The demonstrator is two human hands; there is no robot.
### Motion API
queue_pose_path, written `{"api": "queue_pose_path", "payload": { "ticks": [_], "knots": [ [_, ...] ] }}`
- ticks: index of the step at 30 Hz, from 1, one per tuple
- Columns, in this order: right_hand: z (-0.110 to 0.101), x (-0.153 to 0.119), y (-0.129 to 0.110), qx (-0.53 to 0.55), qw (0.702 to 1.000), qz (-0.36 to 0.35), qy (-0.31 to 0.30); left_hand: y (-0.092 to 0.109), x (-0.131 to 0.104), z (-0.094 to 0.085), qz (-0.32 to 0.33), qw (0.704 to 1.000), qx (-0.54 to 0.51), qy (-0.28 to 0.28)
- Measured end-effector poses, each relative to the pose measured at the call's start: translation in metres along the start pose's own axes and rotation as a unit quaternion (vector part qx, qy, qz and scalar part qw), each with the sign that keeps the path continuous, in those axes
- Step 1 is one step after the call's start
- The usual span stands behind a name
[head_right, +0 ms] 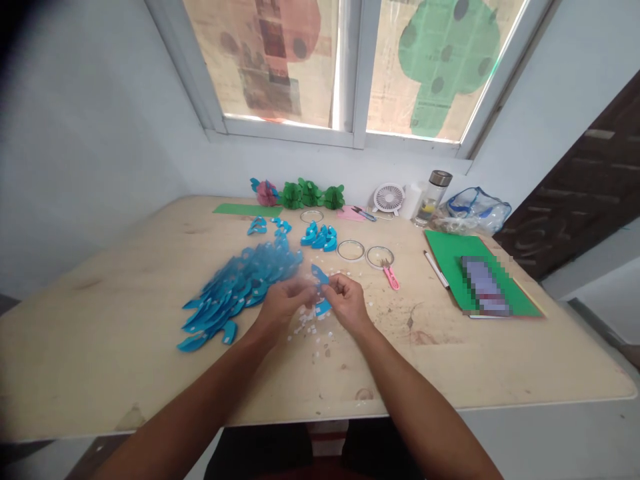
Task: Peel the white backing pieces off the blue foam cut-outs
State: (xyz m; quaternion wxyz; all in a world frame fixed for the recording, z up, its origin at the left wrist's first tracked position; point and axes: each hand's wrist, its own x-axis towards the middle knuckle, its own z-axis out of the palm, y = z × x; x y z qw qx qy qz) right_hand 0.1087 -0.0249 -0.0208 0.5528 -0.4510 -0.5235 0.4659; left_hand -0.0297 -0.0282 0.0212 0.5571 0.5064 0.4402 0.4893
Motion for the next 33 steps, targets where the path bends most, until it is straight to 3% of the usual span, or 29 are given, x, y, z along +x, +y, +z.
{"api": "queue_pose_path", "payload": {
  "ticks": [4, 9, 13, 33],
  "knots": [
    [-0.001, 0.000, 0.003, -0.033, 0.999, -0.015, 0.019, -0.008, 0.004, -0.002, 0.013, 1.000, 0.013, 0.006],
    [-0.001, 0.001, 0.003, -0.079, 0.996, -0.017, 0.026, -0.017, 0.009, -0.006, 0.094, 0.993, 0.017, 0.071],
    [0.001, -0.001, -0.002, -0.107, 0.994, -0.033, 0.017, -0.020, 0.010, -0.008, 0.130, 0.989, 0.019, 0.074],
    [0.003, -0.003, -0.006, -0.151, 0.986, -0.064, 0.019, -0.012, 0.004, -0.010, 0.147, 0.987, 0.039, 0.059]
  ]
}}
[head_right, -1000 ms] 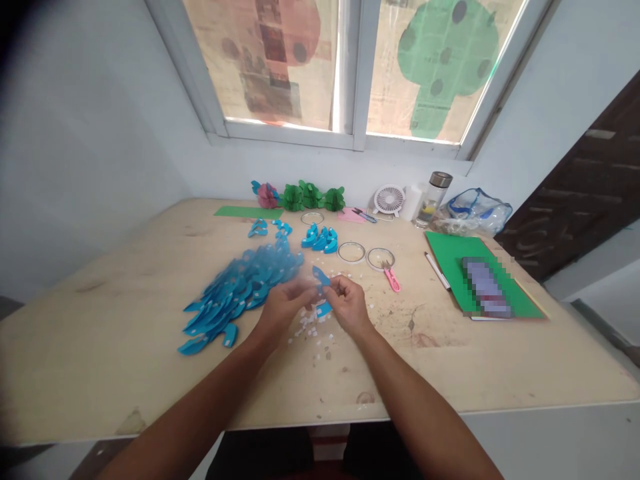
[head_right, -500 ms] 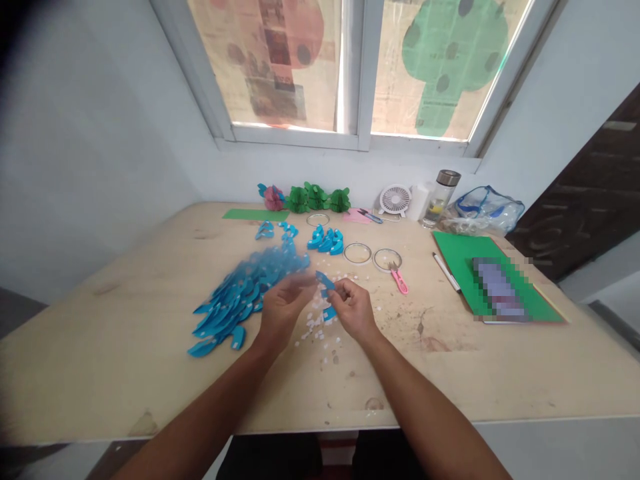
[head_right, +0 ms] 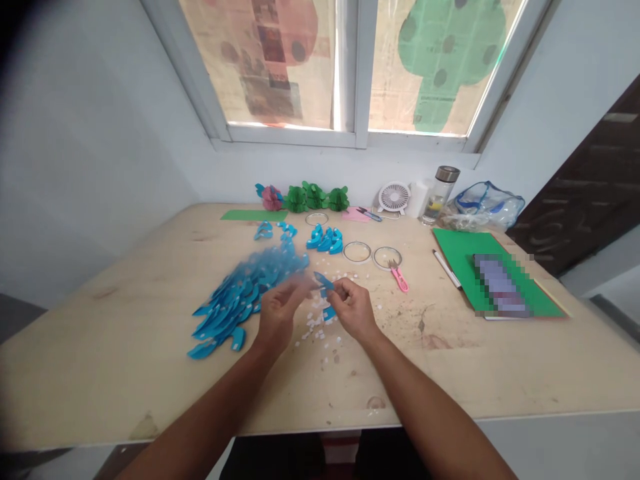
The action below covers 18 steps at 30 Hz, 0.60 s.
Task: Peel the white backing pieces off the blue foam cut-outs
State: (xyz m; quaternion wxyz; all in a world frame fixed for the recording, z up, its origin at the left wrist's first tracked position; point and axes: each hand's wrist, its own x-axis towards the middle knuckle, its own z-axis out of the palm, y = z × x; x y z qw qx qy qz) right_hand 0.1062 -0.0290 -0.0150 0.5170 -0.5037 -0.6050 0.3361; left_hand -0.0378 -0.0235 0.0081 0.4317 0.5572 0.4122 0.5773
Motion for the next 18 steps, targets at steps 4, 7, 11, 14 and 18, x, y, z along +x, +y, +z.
{"api": "queue_pose_path", "payload": {
  "ticks": [4, 7, 11, 14, 18],
  "knots": [
    [0.000, 0.000, -0.001, -0.023, 1.000, -0.012, -0.004, 0.002, -0.001, 0.002, -0.027, 0.999, -0.027, 0.003],
    [0.000, 0.000, -0.004, -0.040, 0.999, -0.023, -0.007, -0.001, 0.000, 0.004, -0.034, 0.998, -0.056, 0.006],
    [0.000, -0.002, -0.008, -0.046, 0.998, -0.043, -0.019, -0.007, 0.001, 0.003, -0.001, 1.000, -0.006, 0.005],
    [0.000, -0.004, -0.010, -0.059, 0.995, -0.069, -0.028, -0.009, 0.002, 0.000, 0.022, 0.999, 0.046, 0.004],
    [-0.001, -0.004, -0.013, -0.090, 0.987, -0.127, -0.030, -0.006, 0.004, -0.003, 0.048, 0.994, 0.101, -0.003]
  ]
}}
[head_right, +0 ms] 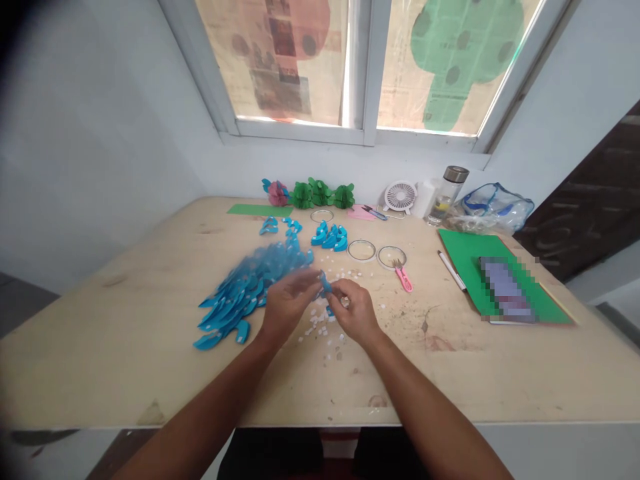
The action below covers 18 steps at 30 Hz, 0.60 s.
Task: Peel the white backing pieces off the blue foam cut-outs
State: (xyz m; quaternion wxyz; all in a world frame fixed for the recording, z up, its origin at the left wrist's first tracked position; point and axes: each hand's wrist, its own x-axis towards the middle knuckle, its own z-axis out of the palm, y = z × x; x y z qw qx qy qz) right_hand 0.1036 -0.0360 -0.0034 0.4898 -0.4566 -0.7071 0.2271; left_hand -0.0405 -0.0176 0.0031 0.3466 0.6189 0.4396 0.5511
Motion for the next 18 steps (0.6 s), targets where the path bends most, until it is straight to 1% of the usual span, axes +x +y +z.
{"api": "queue_pose_path", "payload": {
  "ticks": [4, 7, 11, 18],
  "knots": [
    [-0.0023, 0.0023, -0.0033, -0.015, 0.997, -0.070, -0.001, 0.0038, 0.0014, -0.0029, 0.030, 0.999, 0.030, -0.004],
    [-0.0030, 0.0032, -0.0042, -0.033, 0.994, -0.102, 0.013, 0.0052, 0.0017, -0.0044, 0.048, 0.998, 0.039, -0.010],
    [-0.0027, 0.0023, -0.0053, -0.060, 0.990, -0.125, 0.025, 0.0063, 0.0020, -0.0055, 0.062, 0.997, 0.051, -0.019],
    [-0.0033, 0.0007, -0.0073, -0.081, 0.985, -0.149, 0.018, 0.0093, 0.0018, -0.0064, 0.078, 0.995, 0.060, -0.024]
  ]
}}
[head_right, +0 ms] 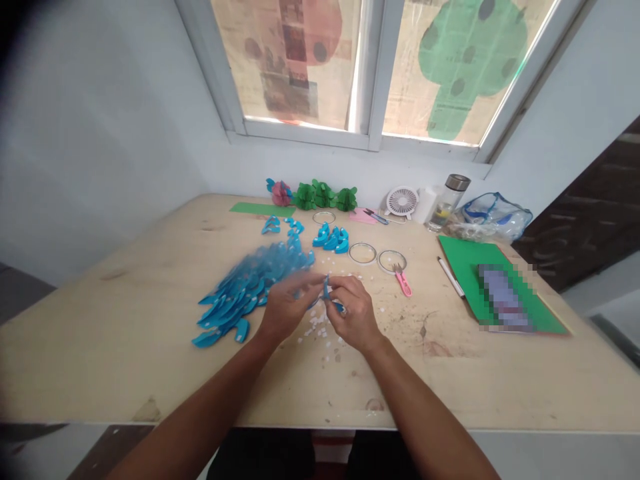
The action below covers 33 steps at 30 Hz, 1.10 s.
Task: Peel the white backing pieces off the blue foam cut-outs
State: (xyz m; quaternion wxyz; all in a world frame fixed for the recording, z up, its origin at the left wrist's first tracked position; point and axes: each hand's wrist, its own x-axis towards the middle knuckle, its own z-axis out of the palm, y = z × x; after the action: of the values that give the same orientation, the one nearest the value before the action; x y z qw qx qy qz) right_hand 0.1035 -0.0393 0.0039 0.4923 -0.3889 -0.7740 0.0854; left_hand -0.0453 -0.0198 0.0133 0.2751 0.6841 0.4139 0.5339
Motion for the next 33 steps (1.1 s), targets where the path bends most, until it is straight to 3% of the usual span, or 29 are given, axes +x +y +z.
{"api": "queue_pose_path", "payload": {
  "ticks": [33],
  "knots": [
    [-0.0002, -0.0014, 0.0006, -0.012, 0.999, -0.028, -0.026, -0.0018, 0.0048, -0.0060, -0.035, 0.999, -0.020, -0.024]
  ]
}}
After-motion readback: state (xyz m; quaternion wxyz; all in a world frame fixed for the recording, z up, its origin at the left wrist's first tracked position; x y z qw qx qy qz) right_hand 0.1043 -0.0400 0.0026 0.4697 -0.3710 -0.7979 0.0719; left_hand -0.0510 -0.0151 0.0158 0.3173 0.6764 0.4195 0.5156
